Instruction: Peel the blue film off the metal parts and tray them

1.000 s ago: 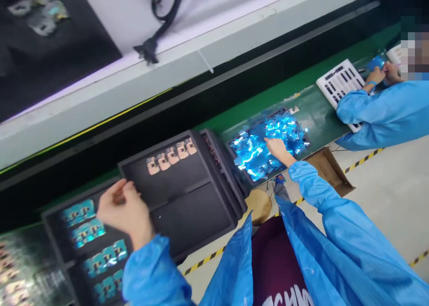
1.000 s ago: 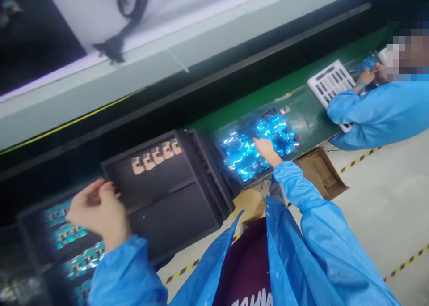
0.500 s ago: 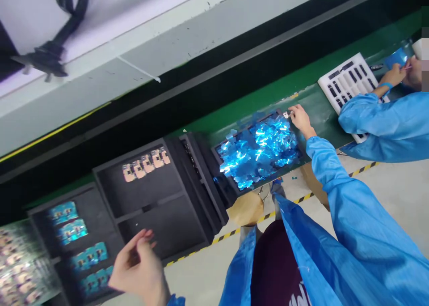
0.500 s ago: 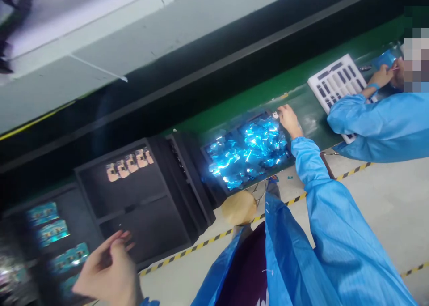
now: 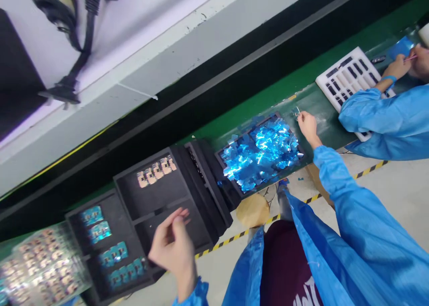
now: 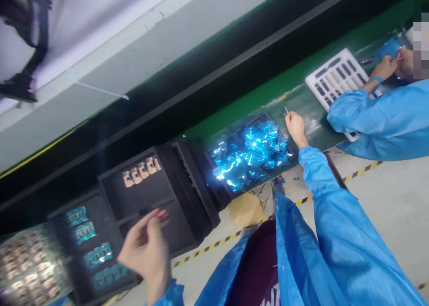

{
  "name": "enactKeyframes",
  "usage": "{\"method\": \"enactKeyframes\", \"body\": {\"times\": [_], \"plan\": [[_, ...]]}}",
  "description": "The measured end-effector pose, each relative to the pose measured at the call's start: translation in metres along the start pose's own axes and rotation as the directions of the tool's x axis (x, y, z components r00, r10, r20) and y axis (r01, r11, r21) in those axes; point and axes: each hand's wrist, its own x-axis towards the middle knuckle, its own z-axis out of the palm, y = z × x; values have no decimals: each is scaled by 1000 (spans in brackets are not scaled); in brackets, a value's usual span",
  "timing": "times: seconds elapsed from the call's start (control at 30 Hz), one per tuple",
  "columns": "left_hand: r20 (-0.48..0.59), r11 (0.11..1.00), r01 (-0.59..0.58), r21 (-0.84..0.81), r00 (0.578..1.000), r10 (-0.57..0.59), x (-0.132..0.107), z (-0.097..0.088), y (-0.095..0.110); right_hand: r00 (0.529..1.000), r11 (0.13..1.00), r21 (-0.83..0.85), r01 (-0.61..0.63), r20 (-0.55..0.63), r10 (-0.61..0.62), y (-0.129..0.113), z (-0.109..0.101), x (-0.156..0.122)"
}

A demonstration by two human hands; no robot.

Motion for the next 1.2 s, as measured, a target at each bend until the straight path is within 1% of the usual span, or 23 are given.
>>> {"method": "enactKeyframes", "body": {"times": [0.03, 0.07, 0.1, 0.13, 0.17, 0.2, 0.23, 0.27, 0.33, 0.4, 0.43, 0.5, 0.6, 0.67, 0.73, 0.77, 0.83, 0.93, 1.0, 1.03, 1.1, 1.17, 1.2], "plan": [[82, 999, 20, -42, 996, -17, -13, 14, 10, 1000, 999, 36, -28, 4, 28, -12, 1, -23], [186, 994, 61, -92, 982, -44, -26, 30, 22, 998, 995, 85, -47, 35, 44, -27, 4, -50], [339, 981, 131, -145, 938, -76, -39, 46, 33, 991, 974, 207, -93, 116, 70, -45, 8, -81], [472, 956, 209, -207, 877, -89, -51, 63, 44, 974, 931, 336, -140, 216, 69, -65, 12, -115], [569, 914, 301, -271, 816, -100, -60, 78, 53, 952, 888, 429, -166, 303, 32, -85, 14, -149], [617, 863, 382, -331, 780, -108, -66, 91, 60, 929, 859, 478, -182, 370, -9, -105, 15, -181], [641, 821, 434, -370, 760, -112, -69, 101, 64, 907, 845, 502, -187, 418, -47, -124, 14, -209], [642, 792, 461, -400, 758, -117, -70, 106, 65, 891, 848, 503, -167, 446, -89, -140, 11, -232], [614, 767, 465, -442, 780, -120, -68, 106, 62, 883, 890, 454, -40, 434, -181, -166, 5, -260], [586, 760, 455, -465, 801, -121, -65, 95, 55, 891, 916, 377, 134, 358, -278, -183, 0, -267], [582, 749, 466, -471, 802, -134, -65, 87, 51, 890, 915, 350, 199, 326, -318, -188, -1, -267], [580, 704, 520, -484, 793, -187, -64, 74, 45, 879, 905, 350, 241, 317, -356, -197, -1, -264], [586, 588, 606, -536, 768, -257, -63, 60, 39, 853, 904, 406, 135, 417, -315, -207, 5, -265], [577, 532, 615, -582, 773, -263, -64, 53, 36, 837, 902, 430, 25, 485, -254, -214, 10, -271], [555, 511, 602, -614, 789, -264, -66, 47, 32, 831, 887, 459, -57, 514, -213, -220, 13, -276], [543, 500, 596, -628, 796, -267, -67, 44, 30, 837, 878, 473, -70, 506, -207, -222, 14, -278], [533, 466, 596, -654, 800, -275, -72, 37, 27, 851, 871, 489, -45, 476, -223, -227, 14, -281], [537, 418, 603, -680, 797, -275, -79, 25, 23, 837, 881, 473, 31, 469, -281, -232, 12, -283], [532, 438, 593, -676, 804, -266, -81, 15, 23, 820, 883, 464, 79, 473, -322, -236, 10, -284], [523, 476, 576, -665, 814, -253, -81, 10, 22, 809, 881, 460, 111, 473, -349, -238, 8, -285], [497, 601, 505, -619, 845, -198, -78, -3, 22, 769, 869, 452, 202, 477, -426, -244, 3, -287], [475, 732, 403, -549, 872, -123, -74, -15, 21, 708, 845, 440, 303, 489, -508, -250, -3, -290], [470, 775, 362, -518, 877, -96, -72, -20, 21, 682, 832, 435, 344, 494, -540, -254, -5, -292]]}}
